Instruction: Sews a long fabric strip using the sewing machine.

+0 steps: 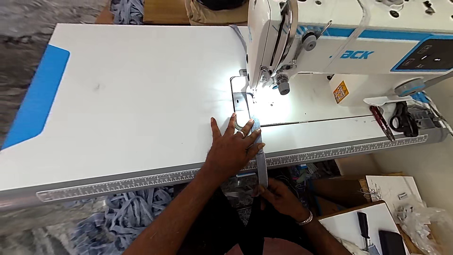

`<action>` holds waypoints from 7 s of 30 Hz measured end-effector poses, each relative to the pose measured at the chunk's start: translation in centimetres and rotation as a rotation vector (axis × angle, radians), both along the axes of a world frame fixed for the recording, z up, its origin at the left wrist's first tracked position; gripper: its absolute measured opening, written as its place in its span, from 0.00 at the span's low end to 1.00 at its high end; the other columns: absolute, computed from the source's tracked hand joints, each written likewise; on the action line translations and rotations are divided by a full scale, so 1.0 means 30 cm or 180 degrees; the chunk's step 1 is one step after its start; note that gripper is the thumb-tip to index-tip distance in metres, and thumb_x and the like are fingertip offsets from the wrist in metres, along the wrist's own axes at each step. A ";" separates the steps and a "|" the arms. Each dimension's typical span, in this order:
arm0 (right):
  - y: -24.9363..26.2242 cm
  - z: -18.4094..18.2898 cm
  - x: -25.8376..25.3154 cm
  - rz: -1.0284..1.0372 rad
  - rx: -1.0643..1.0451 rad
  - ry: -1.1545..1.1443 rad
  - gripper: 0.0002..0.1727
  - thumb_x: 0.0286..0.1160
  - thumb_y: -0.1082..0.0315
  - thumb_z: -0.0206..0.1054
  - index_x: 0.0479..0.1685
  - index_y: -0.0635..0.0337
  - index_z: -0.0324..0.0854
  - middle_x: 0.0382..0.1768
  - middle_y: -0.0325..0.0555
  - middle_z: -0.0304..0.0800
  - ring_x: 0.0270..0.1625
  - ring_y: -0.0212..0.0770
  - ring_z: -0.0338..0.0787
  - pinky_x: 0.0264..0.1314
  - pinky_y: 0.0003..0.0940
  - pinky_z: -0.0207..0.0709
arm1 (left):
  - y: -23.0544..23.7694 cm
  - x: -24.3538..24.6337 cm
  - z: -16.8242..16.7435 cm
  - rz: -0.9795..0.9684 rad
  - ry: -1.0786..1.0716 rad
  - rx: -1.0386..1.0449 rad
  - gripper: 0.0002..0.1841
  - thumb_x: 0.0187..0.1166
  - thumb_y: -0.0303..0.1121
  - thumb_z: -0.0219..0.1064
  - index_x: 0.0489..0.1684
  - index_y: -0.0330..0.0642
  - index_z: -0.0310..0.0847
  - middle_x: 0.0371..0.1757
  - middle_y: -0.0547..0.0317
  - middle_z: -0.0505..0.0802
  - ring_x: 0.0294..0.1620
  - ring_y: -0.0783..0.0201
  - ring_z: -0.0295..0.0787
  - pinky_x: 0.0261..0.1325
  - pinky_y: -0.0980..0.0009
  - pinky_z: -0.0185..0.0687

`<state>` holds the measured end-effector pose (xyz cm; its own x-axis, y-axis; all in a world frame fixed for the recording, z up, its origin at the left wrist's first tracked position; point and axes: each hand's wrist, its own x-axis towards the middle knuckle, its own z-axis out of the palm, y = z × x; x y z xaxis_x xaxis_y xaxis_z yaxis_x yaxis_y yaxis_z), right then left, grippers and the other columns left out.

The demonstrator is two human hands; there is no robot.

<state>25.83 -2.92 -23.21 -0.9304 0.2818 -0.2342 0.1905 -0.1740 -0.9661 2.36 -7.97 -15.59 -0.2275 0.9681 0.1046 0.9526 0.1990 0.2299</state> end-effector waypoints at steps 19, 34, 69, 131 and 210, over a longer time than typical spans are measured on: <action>0.159 0.260 -0.032 0.0169 0.0440 -0.0508 0.18 0.88 0.53 0.62 0.54 0.59 0.84 0.39 0.47 0.93 0.30 0.42 0.94 0.34 0.36 0.93 | 0.062 -0.015 0.051 0.0018 0.0069 -0.0247 0.38 0.84 0.70 0.41 0.79 0.54 0.76 0.90 0.64 0.71 0.96 0.38 0.44 0.81 0.15 0.23; 0.119 0.358 -0.230 -0.0529 0.1585 -0.1203 0.31 0.84 0.37 0.58 0.27 0.57 0.81 0.15 0.46 0.81 0.13 0.42 0.79 0.14 0.39 0.73 | 0.058 -0.155 0.264 0.1000 -0.1132 -0.0223 0.19 0.90 0.42 0.55 0.55 0.37 0.87 0.43 0.39 0.93 0.46 0.39 0.92 0.49 0.34 0.82; 0.007 0.192 -0.061 -0.0836 0.0379 -0.0952 0.21 0.89 0.50 0.59 0.39 0.59 0.84 0.31 0.46 0.94 0.19 0.39 0.88 0.20 0.29 0.83 | 0.267 -0.217 0.042 0.0365 -0.0079 -0.0477 0.38 0.84 0.67 0.38 0.92 0.64 0.61 0.96 0.65 0.60 0.97 0.38 0.37 0.80 0.14 0.24; 0.020 -0.021 -0.095 0.0078 0.0844 0.0180 0.14 0.84 0.65 0.66 0.61 0.59 0.85 0.49 0.42 0.92 0.47 0.32 0.90 0.53 0.33 0.87 | -0.006 0.002 -0.005 0.0009 -0.0032 0.0049 0.35 0.85 0.68 0.41 0.84 0.67 0.75 0.89 0.67 0.74 0.94 0.36 0.51 0.78 0.12 0.28; 0.640 0.538 0.164 -0.1521 0.4429 -0.2216 0.31 0.87 0.60 0.59 0.87 0.64 0.65 0.75 0.78 0.73 0.77 0.82 0.72 0.73 0.86 0.56 | 0.254 -0.165 0.046 0.0928 -0.0101 -0.0296 0.32 0.87 0.65 0.39 0.88 0.71 0.69 0.92 0.67 0.68 0.96 0.37 0.43 0.76 0.10 0.20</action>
<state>30.73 16.29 -7.07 -0.5300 0.8396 0.1193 0.8214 0.5432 -0.1741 -2.60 -0.36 -14.22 -0.4990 0.8666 0.0071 0.8449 0.4846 0.2266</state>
